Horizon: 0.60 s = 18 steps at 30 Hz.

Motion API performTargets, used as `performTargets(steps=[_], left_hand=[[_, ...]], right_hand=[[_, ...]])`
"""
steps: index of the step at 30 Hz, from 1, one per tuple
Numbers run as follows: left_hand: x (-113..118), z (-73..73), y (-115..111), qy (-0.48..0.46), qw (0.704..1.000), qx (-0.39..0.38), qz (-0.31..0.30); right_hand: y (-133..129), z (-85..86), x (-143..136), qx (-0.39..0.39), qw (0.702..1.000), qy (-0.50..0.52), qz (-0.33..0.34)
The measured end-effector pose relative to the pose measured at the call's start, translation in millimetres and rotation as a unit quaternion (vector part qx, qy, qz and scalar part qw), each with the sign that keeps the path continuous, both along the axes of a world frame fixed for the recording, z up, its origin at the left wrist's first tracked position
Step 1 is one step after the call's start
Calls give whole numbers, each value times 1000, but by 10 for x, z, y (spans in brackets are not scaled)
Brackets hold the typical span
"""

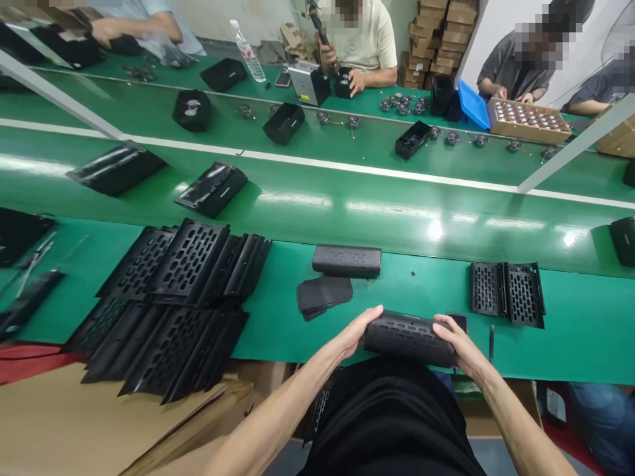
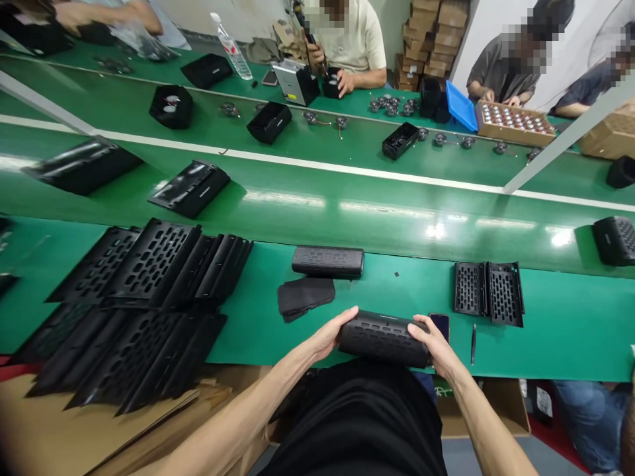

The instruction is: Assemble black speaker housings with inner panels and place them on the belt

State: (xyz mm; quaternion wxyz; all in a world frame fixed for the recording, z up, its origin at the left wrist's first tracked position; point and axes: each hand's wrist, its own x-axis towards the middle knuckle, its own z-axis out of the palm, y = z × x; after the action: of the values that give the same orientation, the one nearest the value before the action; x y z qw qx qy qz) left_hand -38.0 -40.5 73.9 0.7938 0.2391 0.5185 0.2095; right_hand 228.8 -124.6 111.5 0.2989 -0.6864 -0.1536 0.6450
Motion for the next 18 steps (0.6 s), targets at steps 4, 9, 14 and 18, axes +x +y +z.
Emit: performTargets(steps=[4, 9, 14, 18], left_hand=[[-53, -48, -5, 50, 998, -44, -1], [21, -188, -6, 98, 994, -52, 8], [31, -226, -49, 124, 983, -127, -52], [-52, -64, -25, 97, 987, -108, -73]], right_hand=[[-92, -110, 26, 4, 999, 51, -18], [-122, -283, -145, 42, 992, 27, -115], [-27, -416, -146, -48, 991, 49, -115], [-37, -394, -86, -73, 988, 71, -112]])
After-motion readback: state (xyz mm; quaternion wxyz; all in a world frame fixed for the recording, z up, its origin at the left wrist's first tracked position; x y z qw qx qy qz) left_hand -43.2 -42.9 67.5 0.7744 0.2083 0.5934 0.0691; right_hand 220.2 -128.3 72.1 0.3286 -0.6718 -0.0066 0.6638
